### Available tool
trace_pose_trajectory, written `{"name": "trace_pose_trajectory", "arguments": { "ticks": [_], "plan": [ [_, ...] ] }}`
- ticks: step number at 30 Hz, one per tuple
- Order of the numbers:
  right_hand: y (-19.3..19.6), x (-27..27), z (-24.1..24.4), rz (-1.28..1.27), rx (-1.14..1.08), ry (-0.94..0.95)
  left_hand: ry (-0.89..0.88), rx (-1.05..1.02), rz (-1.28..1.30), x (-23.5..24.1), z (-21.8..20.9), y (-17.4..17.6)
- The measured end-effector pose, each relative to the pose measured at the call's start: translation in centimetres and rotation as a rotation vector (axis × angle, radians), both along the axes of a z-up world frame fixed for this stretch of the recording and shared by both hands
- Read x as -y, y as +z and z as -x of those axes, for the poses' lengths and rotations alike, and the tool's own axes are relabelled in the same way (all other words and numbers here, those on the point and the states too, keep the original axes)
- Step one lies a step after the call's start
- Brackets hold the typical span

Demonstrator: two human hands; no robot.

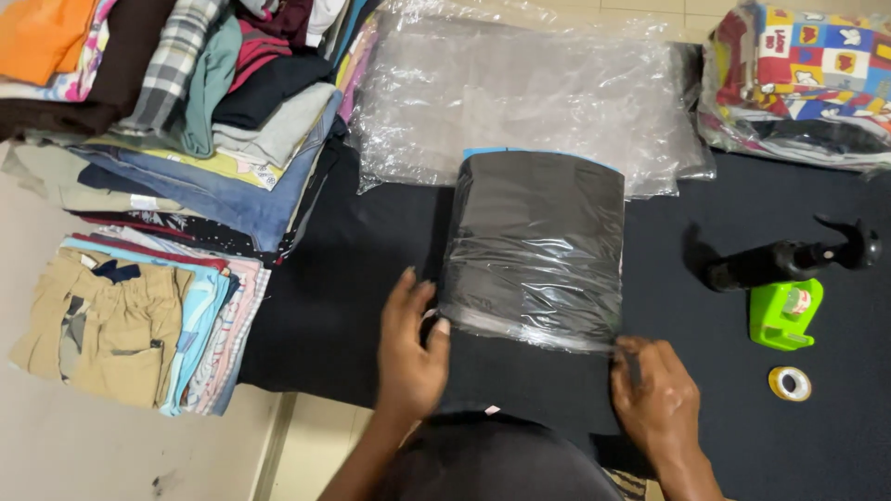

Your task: Packing folded clothes into plastic bags and sealing them with tape.

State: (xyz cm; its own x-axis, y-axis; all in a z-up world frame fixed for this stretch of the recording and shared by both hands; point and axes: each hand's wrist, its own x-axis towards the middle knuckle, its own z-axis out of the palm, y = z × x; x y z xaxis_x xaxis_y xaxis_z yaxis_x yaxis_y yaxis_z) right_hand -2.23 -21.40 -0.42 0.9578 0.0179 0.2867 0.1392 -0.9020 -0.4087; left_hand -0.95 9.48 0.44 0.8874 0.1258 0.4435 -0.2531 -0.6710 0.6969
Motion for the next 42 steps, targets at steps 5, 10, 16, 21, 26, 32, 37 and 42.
{"name": "trace_pose_trajectory", "arguments": {
  "ticks": [5, 10, 16, 21, 26, 32, 37, 42],
  "plan": [
    [2.8, -3.6, -0.9, -0.038, 0.123, 0.329, -0.107, -0.548, 0.589, -3.5, -1.1, -5.1],
    [5.7, -10.0, -4.0, -0.095, 0.209, 0.663, -0.313, -0.782, 0.940, -3.6, -0.7, -4.9],
    [6.0, -13.5, -6.7, 0.075, 0.207, 0.782, -0.321, -0.830, 1.071, -3.1, -0.4, -5.0],
    [6.6, -14.7, -6.9, 0.276, 0.153, 0.933, -0.312, -0.780, 1.038, -2.4, -0.3, -4.5],
    [5.5, -16.5, -6.9, 0.272, 0.152, 0.956, -0.277, -0.789, 0.946, -2.2, -0.4, -6.0],
    [6.3, -17.1, -6.8, 0.296, 0.116, 0.889, -0.316, -0.740, 0.931, -2.2, 0.0, -6.9],
    [5.2, -17.7, -6.9, 0.389, 0.099, 0.843, -0.357, -0.687, 1.009, -2.0, 0.3, -6.2],
    [4.2, -18.5, -6.9, 0.486, 0.161, 0.837, -0.247, -0.803, 0.955, -2.0, 1.4, -7.3]
  ]
}}
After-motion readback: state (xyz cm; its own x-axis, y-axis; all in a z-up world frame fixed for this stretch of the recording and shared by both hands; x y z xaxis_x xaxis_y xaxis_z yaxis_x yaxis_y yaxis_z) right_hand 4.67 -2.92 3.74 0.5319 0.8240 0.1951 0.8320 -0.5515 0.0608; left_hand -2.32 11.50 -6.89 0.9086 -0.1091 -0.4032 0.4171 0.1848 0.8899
